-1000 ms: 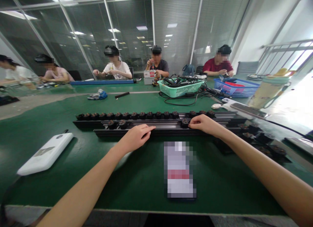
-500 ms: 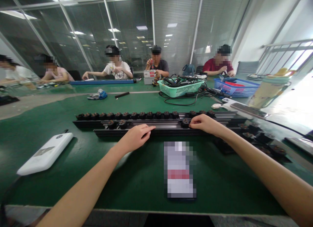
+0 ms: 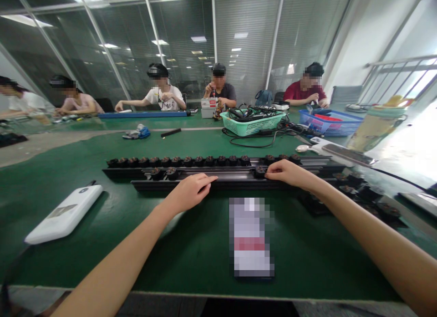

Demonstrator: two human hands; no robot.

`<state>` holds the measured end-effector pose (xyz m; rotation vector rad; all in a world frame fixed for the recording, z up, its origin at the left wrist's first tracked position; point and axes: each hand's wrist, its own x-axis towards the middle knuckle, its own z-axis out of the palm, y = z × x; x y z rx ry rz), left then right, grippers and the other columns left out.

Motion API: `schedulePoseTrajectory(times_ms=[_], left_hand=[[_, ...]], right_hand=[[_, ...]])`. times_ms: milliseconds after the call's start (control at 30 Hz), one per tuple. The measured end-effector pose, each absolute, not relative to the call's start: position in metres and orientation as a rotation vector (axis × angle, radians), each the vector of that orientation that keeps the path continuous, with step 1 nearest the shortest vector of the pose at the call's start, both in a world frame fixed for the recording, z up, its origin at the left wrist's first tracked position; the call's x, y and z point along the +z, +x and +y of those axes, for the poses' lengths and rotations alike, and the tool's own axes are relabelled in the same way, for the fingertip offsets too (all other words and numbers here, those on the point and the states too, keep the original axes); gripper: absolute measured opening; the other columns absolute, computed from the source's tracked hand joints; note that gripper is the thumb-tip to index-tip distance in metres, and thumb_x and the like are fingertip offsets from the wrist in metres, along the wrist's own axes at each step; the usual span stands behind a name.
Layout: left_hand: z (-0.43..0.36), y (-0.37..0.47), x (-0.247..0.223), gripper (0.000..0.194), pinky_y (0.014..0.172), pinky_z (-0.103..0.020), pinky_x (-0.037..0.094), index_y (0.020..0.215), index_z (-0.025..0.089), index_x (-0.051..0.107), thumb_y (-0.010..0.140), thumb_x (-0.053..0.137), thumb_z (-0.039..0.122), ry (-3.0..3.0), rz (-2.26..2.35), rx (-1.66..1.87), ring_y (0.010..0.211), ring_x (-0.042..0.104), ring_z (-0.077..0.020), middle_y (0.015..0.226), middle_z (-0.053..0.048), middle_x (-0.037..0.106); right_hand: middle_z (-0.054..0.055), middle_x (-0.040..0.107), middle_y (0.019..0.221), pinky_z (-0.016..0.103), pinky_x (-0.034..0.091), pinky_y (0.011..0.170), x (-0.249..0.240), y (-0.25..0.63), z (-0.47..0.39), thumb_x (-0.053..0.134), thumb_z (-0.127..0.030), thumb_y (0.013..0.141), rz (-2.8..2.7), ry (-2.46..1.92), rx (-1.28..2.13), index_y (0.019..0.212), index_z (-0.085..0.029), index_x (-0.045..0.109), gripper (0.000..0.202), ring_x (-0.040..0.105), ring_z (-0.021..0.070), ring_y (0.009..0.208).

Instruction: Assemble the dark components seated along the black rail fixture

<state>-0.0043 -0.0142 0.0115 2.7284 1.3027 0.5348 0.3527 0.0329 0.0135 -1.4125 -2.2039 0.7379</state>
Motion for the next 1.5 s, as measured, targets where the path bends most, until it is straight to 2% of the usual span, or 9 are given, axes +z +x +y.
schedulePoseTrajectory(times_ms=[367,833,1500], left_hand=[[-0.0128,-0.005,0.0092,0.043,0.099,-0.039,0.051,0.138,0.015,0.063,0.103,0.041,0.027,2.729,1.29,0.543,0.107,0.066,-0.0223,0.116,-0.01,0.071],[-0.0136,-0.0041,0.0109,0.043,0.099,-0.038,0.051,0.138,0.017,0.063,0.103,0.041,0.026,2.74,1.298,0.53,0.108,0.067,-0.0219,0.116,-0.01,0.071],[-0.0129,-0.0051,0.0098,0.042,0.098,-0.038,0.052,0.138,0.019,0.064,0.102,0.043,0.027,2.744,1.294,0.553,0.106,0.067,-0.0216,0.115,-0.01,0.071]], right_hand=[[0.0,0.051,0.062,0.032,0.033,0.064,0.006,0.3566,0.0389,0.057,-0.051,0.077,-2.263,-1.373,0.62,0.063,-0.019,0.059,0.035,0.046,0.0159,0.063],[-0.002,0.047,0.06,0.031,0.031,0.062,0.0094,0.3559,0.0374,0.059,-0.051,0.074,-2.221,-1.383,0.761,0.062,-0.019,0.057,0.035,0.044,0.0152,0.062],[-0.002,0.048,0.058,0.031,0.031,0.06,0.0127,0.356,0.0368,0.059,-0.049,0.072,-2.238,-1.397,0.726,0.059,-0.02,0.054,0.032,0.044,0.0141,0.06]])
